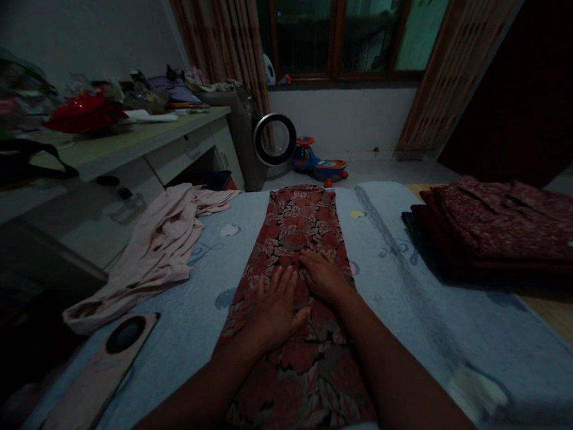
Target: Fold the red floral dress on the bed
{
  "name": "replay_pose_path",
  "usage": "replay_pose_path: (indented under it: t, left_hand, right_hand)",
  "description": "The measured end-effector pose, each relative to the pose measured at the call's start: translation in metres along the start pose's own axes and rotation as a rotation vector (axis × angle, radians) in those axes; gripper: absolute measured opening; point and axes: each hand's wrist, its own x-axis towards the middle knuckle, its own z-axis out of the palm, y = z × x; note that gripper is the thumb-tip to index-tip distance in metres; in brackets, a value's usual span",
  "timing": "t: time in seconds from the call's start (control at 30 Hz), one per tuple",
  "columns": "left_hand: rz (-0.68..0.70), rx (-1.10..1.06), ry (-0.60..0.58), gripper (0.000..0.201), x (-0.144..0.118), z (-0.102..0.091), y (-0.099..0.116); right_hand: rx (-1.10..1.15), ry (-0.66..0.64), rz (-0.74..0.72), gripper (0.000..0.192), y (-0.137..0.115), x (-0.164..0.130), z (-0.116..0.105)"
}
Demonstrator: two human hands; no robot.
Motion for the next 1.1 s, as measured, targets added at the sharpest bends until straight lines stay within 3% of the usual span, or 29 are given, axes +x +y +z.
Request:
replay_pose_path:
  t: [0.37,0.5,0.63,0.7,0.9,1.1]
  left_hand:
    - [0.005,-0.015,0.004,0.082,-0.001,-0.001,0.0]
    - [-0.001,0.006,-0.002,0.082,0.0,-0.001,0.0]
    - [0.003,0.013,-0.002,0.082,-0.001,-0.003,0.001]
    - [0.002,0.007,-0.004,0.083,-0.001,-0.003,0.001]
    - [-0.003,0.01,-0.004,0.084,-0.001,-0.003,0.001]
    - [0.003,0.009,0.001,0.081,-0.001,-0.001,0.0]
  right_hand:
    - [-0.119,-0.078,0.121,0.056,-0.007,0.001,-0.004]
    - [-0.078,0.032,0.078,0.052,-0.005,0.001,-0.003]
    - [0.007,0.217,-0.056,0.039,-0.005,0.002,-0.008]
    - [0.048,0.242,-0.106,0.033,-0.005,0.002,-0.009]
    - [0.082,0.163,-0.121,0.036,-0.002,0.002,-0.001]
    - [-0.03,0.051,-0.004,0.048,-0.001,0.001,0.002]
